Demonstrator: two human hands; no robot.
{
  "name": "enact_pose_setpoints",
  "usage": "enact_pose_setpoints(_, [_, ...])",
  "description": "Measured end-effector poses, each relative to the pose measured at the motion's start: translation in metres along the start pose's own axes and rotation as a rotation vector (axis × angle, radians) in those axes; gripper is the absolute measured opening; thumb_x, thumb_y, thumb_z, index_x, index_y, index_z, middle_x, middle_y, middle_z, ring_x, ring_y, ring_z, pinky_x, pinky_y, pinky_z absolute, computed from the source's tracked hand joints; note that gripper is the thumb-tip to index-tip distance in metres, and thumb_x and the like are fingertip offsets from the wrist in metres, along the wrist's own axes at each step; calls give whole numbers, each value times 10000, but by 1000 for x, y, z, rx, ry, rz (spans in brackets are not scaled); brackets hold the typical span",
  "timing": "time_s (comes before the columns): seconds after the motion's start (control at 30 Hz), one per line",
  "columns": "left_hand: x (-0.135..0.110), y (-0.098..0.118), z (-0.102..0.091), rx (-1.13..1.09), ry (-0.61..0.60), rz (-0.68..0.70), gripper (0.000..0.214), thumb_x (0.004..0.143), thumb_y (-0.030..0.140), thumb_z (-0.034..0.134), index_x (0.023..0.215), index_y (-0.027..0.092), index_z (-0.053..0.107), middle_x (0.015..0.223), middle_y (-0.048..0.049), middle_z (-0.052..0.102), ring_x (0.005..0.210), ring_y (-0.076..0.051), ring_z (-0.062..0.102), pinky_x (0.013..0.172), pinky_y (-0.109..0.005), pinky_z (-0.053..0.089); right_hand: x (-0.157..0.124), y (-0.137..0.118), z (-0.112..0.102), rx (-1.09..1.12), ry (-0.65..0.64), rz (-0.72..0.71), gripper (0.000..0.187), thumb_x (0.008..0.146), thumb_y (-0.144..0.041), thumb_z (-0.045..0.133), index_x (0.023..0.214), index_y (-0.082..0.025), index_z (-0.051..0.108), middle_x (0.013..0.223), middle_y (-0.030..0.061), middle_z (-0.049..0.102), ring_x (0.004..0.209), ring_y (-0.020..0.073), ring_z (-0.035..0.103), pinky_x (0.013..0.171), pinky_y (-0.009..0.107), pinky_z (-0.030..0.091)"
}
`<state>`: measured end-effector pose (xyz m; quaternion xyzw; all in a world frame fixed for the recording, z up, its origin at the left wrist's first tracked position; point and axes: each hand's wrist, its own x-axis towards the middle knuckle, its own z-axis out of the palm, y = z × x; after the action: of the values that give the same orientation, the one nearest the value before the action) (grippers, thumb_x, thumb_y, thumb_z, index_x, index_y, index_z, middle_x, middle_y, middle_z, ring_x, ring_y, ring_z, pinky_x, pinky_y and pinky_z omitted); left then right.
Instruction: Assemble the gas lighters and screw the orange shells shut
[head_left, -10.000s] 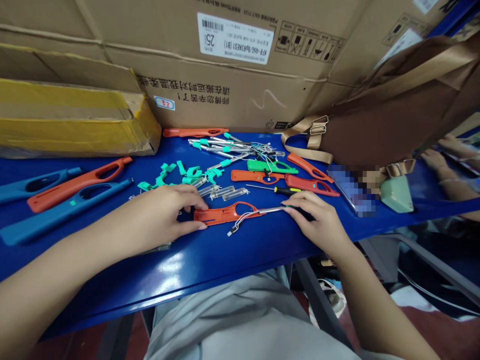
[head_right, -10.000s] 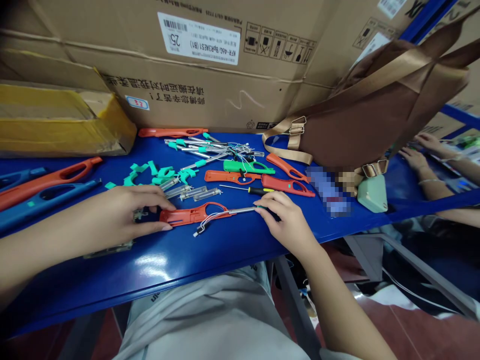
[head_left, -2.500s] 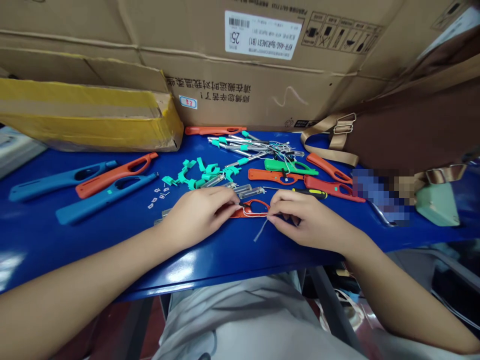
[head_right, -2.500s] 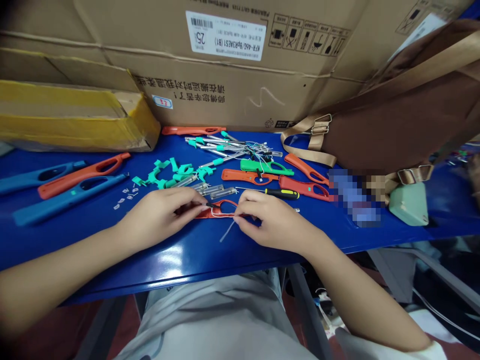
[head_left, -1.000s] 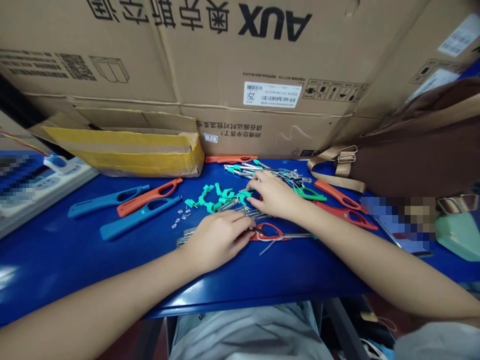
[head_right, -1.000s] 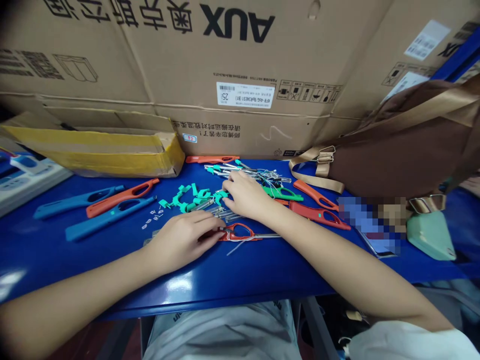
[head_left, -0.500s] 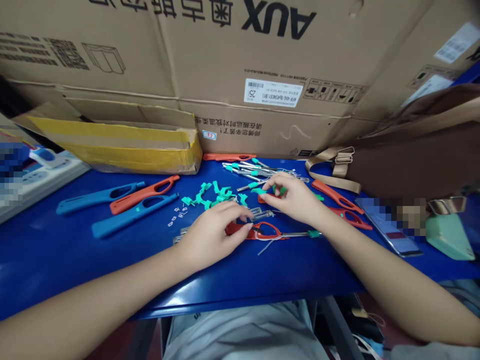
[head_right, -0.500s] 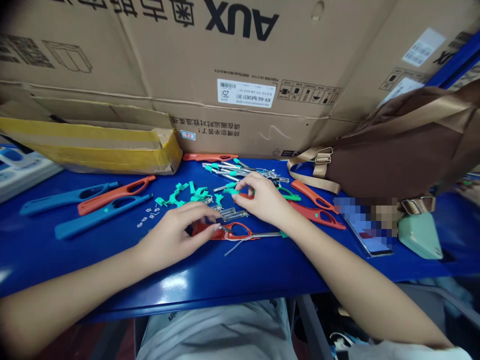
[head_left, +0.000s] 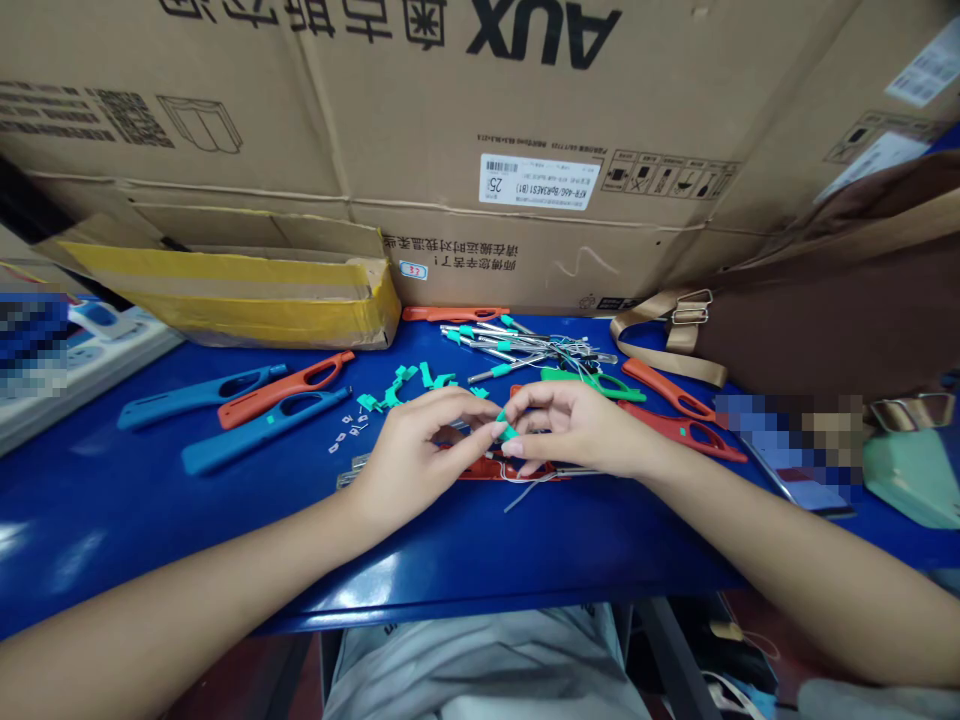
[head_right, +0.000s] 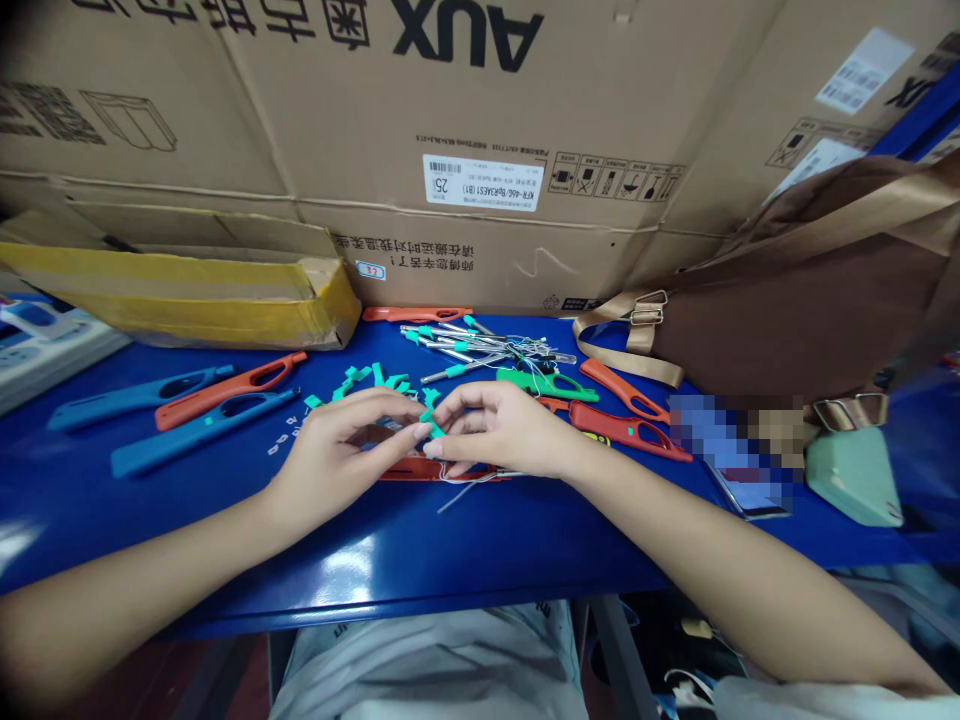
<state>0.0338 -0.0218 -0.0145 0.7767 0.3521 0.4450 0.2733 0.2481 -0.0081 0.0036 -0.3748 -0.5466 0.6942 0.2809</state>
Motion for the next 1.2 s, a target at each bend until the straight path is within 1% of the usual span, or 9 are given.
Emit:
enact_pose_setpoints(0.1, [0,-3,1,-67,-20,-92,129,900,314,737,931,189,746,888,-33,742,784,-135,692,640,-203,544,4,4,0,19,-25,25,397,644,-308,937,888,-149,667,778,-7,734,741,114,736,689,237,658])
enact_pose_setpoints(0.3, [-4,-9,4,-258,-58,-215,279,895,320,724,1143,191,717,929,-52,721,806,-150,697,648,-227,593,3,10,1,34,26,20,383,684,-387,912,849,-143,668,673,7,748,645,119,740,647,224,634])
enact_pose_setpoints(0.47, [-6,-9,4,-318,-59,-283,342,825,318,795,1120,183,686,920,-49,714,822,-165,705,653,-237,608,-1,18,-5,17,55,-44,331,771,-376,854,955,-155,691,558,-58,669,467,69,623,489,168,555])
enact_pose_setpoints(0.6, [-5,-10,5,-335,-123,-311,214,859,325,761,989,164,705,889,-51,729,797,-163,712,667,-250,612,-2,22,-8,-32,24,-20,313,845,-405,777,1014,-157,684,539,-66,629,432,70,573,446,180,538])
enact_pose_setpoints(0.73, [-4,-8,4,-301,-120,-300,172,869,321,751,866,158,696,840,-39,728,752,-152,705,668,-250,602,-3,20,-7,-125,27,-88,310,846,-376,759,1049,-162,666,678,-40,626,506,74,564,418,180,521])
enact_pose_setpoints(0.83, [-4,-6,3,-249,-93,-242,137,857,288,767,836,165,711,831,-33,725,750,-143,694,643,-225,580,-7,18,-4,-353,103,-234,253,824,-283,756,1045,-175,695,943,24,613,643,71,579,435,155,505])
enact_pose_setpoints(0.9, [-4,-3,2,-211,-85,-198,108,843,261,779,816,171,727,814,-26,718,746,-135,684,619,-201,565,-10,17,-2,-470,123,-312,193,816,-224,736,1003,-182,714,1042,41,586,708,72,589,470,147,505])
enact_pose_setpoints(1.1, [-6,3,3,-154,-109,-176,69,835,240,790,813,178,769,800,-17,749,696,-117,686,618,-182,554,-12,18,3,-433,20,-285,117,824,-249,751,898,-179,693,982,23,614,743,84,622,541,162,532])
enact_pose_setpoints(1.2, [-6,4,4,-208,-82,-233,110,891,280,734,898,181,779,829,-24,767,732,-129,707,662,-200,581,-12,18,4,-395,28,-278,126,817,-260,781,831,-177,687,951,16,622,776,97,647,603,182,576])
